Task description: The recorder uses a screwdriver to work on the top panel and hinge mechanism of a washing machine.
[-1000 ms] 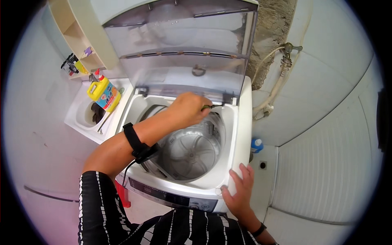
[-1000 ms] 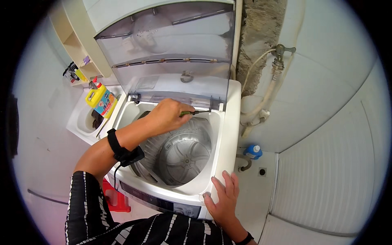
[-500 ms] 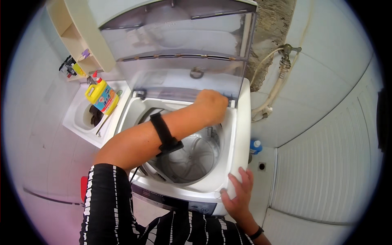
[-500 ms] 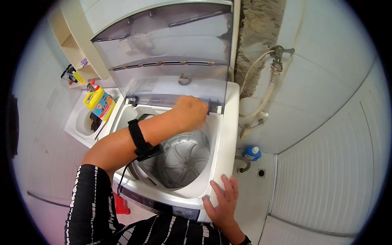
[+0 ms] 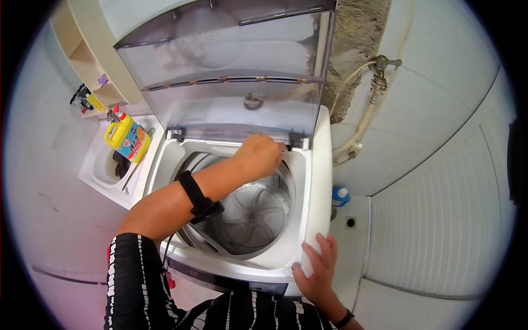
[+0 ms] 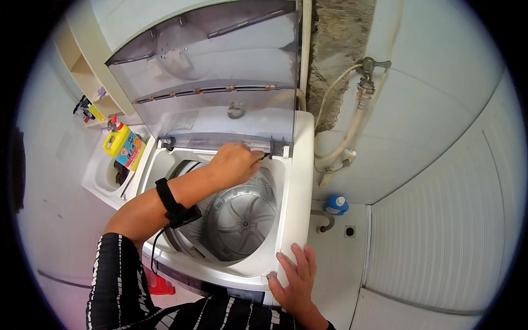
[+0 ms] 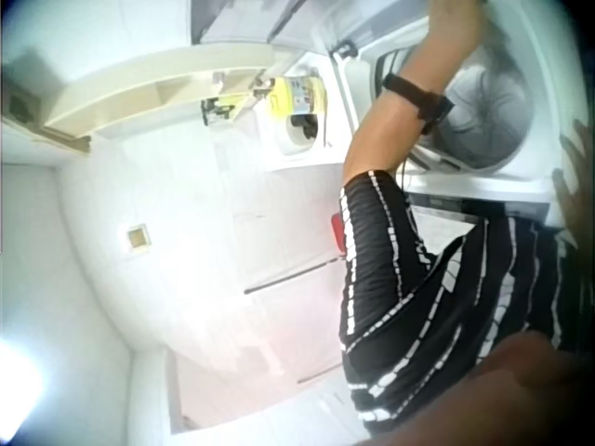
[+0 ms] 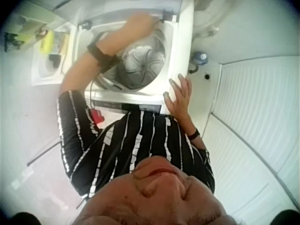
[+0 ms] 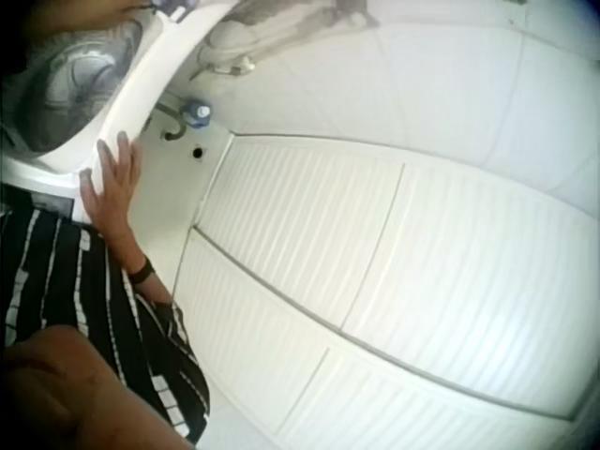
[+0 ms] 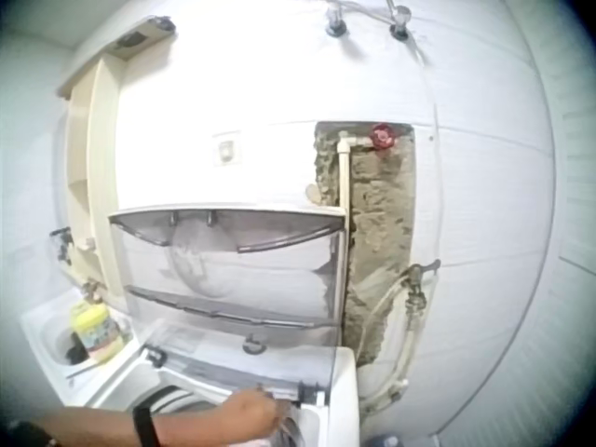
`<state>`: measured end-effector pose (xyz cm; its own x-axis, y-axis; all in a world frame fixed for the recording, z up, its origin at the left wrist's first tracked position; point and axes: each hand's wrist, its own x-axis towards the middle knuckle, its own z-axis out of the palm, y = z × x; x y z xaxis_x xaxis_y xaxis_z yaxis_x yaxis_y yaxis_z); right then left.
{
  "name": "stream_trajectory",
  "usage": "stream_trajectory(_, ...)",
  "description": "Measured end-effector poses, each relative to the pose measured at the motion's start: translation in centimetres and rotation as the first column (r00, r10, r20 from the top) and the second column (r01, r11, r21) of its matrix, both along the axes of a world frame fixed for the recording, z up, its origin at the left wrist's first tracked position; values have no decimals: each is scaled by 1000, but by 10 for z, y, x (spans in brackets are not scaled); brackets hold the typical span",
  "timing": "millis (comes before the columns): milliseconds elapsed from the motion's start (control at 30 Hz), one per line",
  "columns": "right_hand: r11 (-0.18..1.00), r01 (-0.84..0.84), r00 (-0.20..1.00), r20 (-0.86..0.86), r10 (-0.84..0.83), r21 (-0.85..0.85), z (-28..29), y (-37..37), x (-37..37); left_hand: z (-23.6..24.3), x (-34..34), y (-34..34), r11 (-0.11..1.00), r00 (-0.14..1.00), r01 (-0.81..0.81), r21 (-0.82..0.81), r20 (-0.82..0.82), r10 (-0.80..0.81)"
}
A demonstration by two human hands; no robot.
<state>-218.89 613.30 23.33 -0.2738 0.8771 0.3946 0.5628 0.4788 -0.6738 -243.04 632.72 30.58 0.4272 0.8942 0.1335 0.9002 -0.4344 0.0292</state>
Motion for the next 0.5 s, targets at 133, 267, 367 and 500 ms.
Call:
stream_trajectory(133,1000,5,1000,-9,-5,9,0,0,-1,-14,-16,-2,994,984,83,75,151,-93)
stream_trajectory(267,1000,11,1000,0,-11,1,0,0,-1,-25,-27,2,991,972,98,90,204,-115)
stream_trajectory(367,1000,13,1000,4,-13,-8,1,0,-1,-31,-43,6,982,949,161,103,256,-182)
stream_trajectory(500,1000,13,1000,10,-13,-18,1,-1,-1,-25,-54,15,968,942,242,60,227,-249)
